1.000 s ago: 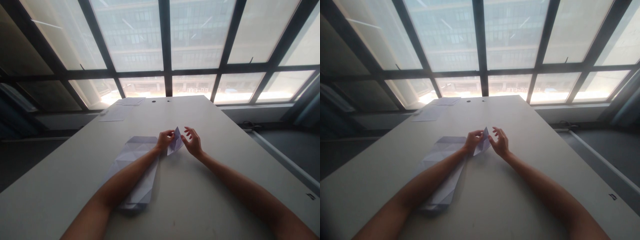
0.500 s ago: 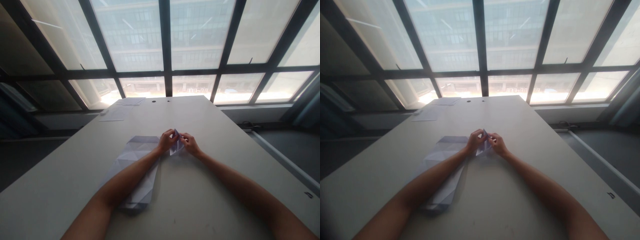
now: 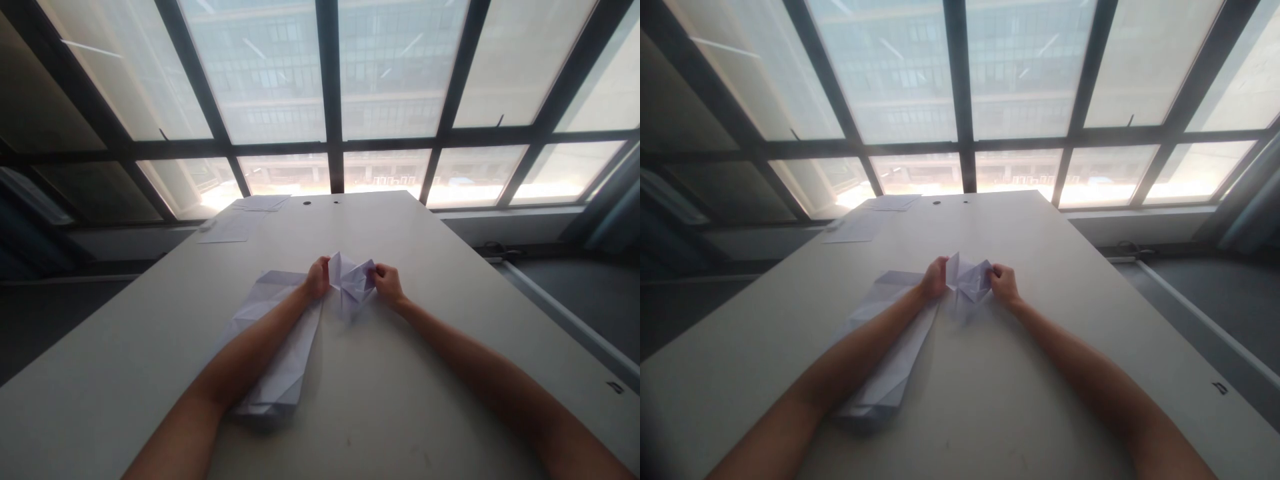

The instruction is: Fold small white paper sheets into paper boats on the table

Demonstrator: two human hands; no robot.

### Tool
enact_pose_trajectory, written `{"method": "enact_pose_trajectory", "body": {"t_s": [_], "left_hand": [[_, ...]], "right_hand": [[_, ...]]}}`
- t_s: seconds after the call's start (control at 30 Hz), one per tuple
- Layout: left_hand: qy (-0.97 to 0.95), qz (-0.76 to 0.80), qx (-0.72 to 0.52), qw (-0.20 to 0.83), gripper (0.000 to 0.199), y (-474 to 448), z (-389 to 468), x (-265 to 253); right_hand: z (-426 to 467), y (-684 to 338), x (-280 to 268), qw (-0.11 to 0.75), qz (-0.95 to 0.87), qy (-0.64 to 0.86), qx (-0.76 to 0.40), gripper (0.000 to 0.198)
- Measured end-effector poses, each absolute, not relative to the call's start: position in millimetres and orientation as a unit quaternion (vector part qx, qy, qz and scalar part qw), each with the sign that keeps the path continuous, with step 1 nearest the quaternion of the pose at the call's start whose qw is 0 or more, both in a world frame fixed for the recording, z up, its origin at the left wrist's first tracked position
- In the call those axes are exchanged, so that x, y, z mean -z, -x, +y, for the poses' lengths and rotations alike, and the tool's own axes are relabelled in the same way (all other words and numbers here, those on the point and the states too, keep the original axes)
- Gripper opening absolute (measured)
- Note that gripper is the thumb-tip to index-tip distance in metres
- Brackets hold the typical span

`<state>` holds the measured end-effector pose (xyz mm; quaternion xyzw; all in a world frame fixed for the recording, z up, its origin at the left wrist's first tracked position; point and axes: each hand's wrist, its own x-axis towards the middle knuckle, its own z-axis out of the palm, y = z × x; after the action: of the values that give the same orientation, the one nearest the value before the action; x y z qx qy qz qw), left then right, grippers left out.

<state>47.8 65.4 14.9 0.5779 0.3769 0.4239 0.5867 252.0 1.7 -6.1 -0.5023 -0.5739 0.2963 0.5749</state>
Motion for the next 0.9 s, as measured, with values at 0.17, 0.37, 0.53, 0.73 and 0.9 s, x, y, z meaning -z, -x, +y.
{"method": "enact_pose_trajectory", "body": {"t_s": [0.17,0.37,0.53,0.73,0.9], "left_hand": [[-0.473,0.369,-0.462,0.654,0.024,-59.1,63.2,-8.6],[-0.477,0.253,-0.413,0.733,0.045,-63.2,42.7,-12.9],[-0.408,0.318,-0.399,0.757,0.032,-59.2,43.6,-13.5],[-0.397,0.332,-0.421,0.745,0.025,-61.2,45.2,-12.1],[-0.403,0.336,-0.434,0.732,0.025,-63.9,43.5,-14.3]], "right_hand": [[6.0,-255.0,5.3,0.628,-0.516,0.489,-0.318,0.043],[7.5,-256.7,7.0,0.663,-0.496,0.465,-0.314,0.038],[7.5,-257.1,6.4,0.648,-0.491,0.467,-0.346,0.041],[5.0,-260.2,1.6,0.679,-0.485,0.542,-0.095,0.037],[-5.3,-258.5,-6.2,0.614,-0.606,0.505,0.024,0.007]]}}
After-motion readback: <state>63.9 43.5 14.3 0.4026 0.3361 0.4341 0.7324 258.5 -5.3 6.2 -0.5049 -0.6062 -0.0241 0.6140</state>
